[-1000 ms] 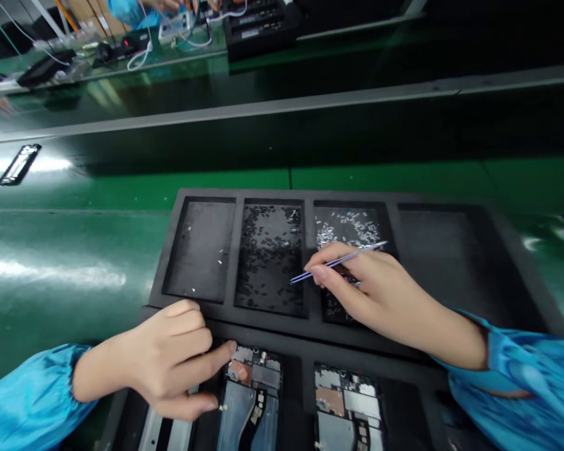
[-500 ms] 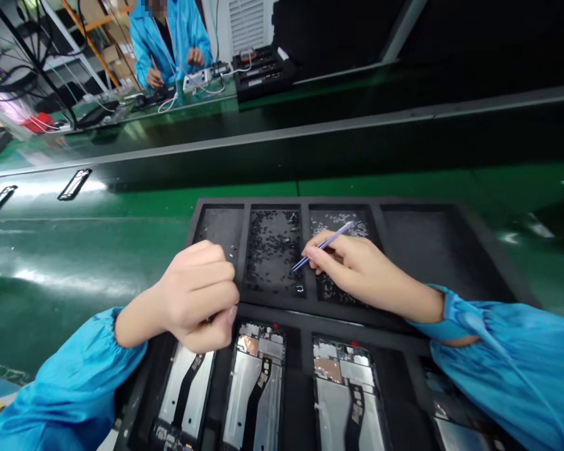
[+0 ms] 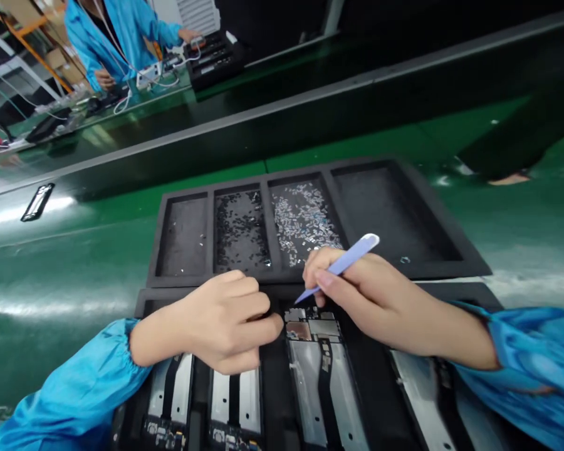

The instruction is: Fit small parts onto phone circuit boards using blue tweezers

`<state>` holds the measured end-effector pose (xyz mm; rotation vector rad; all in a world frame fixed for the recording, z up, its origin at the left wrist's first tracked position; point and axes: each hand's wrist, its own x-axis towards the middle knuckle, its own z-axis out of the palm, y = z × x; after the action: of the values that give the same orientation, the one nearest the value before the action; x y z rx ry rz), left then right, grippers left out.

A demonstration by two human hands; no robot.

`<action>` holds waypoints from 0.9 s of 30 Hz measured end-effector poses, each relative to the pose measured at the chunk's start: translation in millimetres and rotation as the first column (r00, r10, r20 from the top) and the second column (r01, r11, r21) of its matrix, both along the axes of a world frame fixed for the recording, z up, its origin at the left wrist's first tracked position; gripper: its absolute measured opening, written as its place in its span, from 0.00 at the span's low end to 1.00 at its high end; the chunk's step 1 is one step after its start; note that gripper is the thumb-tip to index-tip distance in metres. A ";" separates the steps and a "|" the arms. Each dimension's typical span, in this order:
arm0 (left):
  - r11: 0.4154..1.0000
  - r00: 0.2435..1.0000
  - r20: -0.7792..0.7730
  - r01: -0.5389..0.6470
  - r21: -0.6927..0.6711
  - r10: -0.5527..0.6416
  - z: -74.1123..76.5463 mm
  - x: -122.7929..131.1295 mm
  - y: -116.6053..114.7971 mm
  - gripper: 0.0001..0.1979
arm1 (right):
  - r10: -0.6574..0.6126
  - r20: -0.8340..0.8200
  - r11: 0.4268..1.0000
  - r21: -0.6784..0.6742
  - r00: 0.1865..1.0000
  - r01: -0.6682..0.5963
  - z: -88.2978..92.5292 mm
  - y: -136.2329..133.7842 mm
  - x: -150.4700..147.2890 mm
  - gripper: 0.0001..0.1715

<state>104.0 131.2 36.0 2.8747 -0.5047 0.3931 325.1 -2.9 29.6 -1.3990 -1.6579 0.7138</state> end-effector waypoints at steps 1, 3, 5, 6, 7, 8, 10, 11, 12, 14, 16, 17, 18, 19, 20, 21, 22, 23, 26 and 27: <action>1.000 1.000 -0.010 0.013 0.018 -0.013 -3.5 0.6 -0.4 0.15 | -0.035 0.003 0.999 0.012 0.999 0.035 -4.4 -3.6 -1.7 0.15; 0.998 0.999 -0.037 0.019 0.057 -0.017 -7.4 1.7 0.5 0.17 | -0.102 0.021 0.995 0.007 0.995 0.102 -12.6 -5.0 -3.8 0.13; 0.997 0.998 -0.067 -0.004 0.071 0.009 -8.2 2.6 2.7 0.18 | -0.138 0.041 0.990 -0.024 0.990 0.140 -17.9 -2.5 -4.7 0.11; 0.997 0.996 -0.080 -0.024 0.069 0.030 -7.9 3.1 3.8 0.19 | -0.147 0.048 0.988 -0.039 0.988 0.149 -19.5 -1.2 -4.9 0.11; 0.997 0.994 -0.093 -0.045 0.067 0.051 -7.5 3.5 4.8 0.20 | -0.152 0.053 0.987 -0.048 0.987 0.154 -20.5 -0.3 -5.1 0.10; 0.996 0.993 -0.102 -0.060 0.065 0.066 -7.1 4.0 5.5 0.20 | -0.155 0.059 0.986 -0.050 0.986 0.158 -21.1 0.1 -5.3 0.10; 0.996 0.992 -0.105 -0.064 0.058 0.070 -6.6 5.0 5.9 0.20 | -0.166 0.081 0.985 -0.032 0.983 0.169 -21.9 -0.5 -6.0 0.10; 0.997 0.992 -0.103 -0.062 0.054 0.067 -6.5 5.6 5.8 0.20 | -0.173 0.097 0.984 -0.016 0.980 0.176 -22.2 -1.1 -6.6 0.11; 0.997 0.993 -0.104 -0.058 0.051 0.063 -6.4 6.2 5.5 0.20 | -0.180 0.114 0.983 -0.001 0.977 0.182 -22.3 -1.8 -7.2 0.12; 0.998 0.992 -0.108 -0.053 0.044 0.057 -6.3 7.4 4.9 0.20 | -0.195 0.135 0.981 0.031 0.971 0.193 -22.4 -2.9 -8.4 0.13; 0.998 0.991 -0.120 -0.052 0.042 0.057 -5.8 8.4 4.5 0.20 | -0.200 0.142 0.980 0.054 0.969 0.194 -22.3 -3.5 -8.9 0.13; 0.998 0.991 -0.124 -0.051 0.040 0.055 -5.4 8.7 4.4 0.20 | -0.198 0.143 0.980 0.060 0.970 0.191 -22.2 -3.6 -8.8 0.13; 0.998 0.990 -0.129 -0.048 0.040 0.053 -4.9 8.9 4.4 0.20 | -0.195 0.145 0.980 0.063 0.970 0.188 -22.1 -3.7 -8.6 0.13; 0.998 0.990 -0.135 -0.047 0.040 0.052 -4.3 9.0 4.3 0.20 | -0.194 0.149 0.980 0.065 0.970 0.186 -22.2 -3.9 -8.3 0.13; 0.998 0.989 -0.141 -0.046 0.039 0.051 -3.8 8.9 4.3 0.21 | -0.192 0.155 0.981 0.066 0.969 0.184 -22.3 -4.0 -7.9 0.12; 0.998 0.988 -0.147 -0.045 0.039 0.050 -3.4 8.8 4.2 0.21 | -0.193 0.162 0.980 0.070 0.968 0.184 -22.6 -4.1 -7.5 0.12; 0.998 0.986 -0.156 -0.046 0.040 0.052 -3.1 8.6 4.1 0.21 | -0.193 0.169 0.980 0.074 0.967 0.183 -22.9 -4.2 -7.2 0.12; 0.998 0.985 -0.165 -0.048 0.041 0.054 -3.0 8.5 4.0 0.21 | -0.190 0.176 0.981 0.078 0.966 0.179 -23.2 -4.2 -7.0 0.13; 0.998 0.982 -0.181 -0.051 0.040 0.057 -3.7 8.7 3.9 0.21 | -0.179 0.182 0.982 0.088 0.967 0.165 -23.5 -3.9 -6.7 0.13; 0.998 0.982 -0.182 -0.050 0.039 0.056 -4.2 8.8 3.9 0.21 | -0.176 0.177 0.983 0.089 0.968 0.162 -23.2 -3.7 -6.6 0.13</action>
<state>112.9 135.1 31.7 2.9235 -0.4071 0.1261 318.5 -6.6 6.4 -1.5703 -1.6624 0.4322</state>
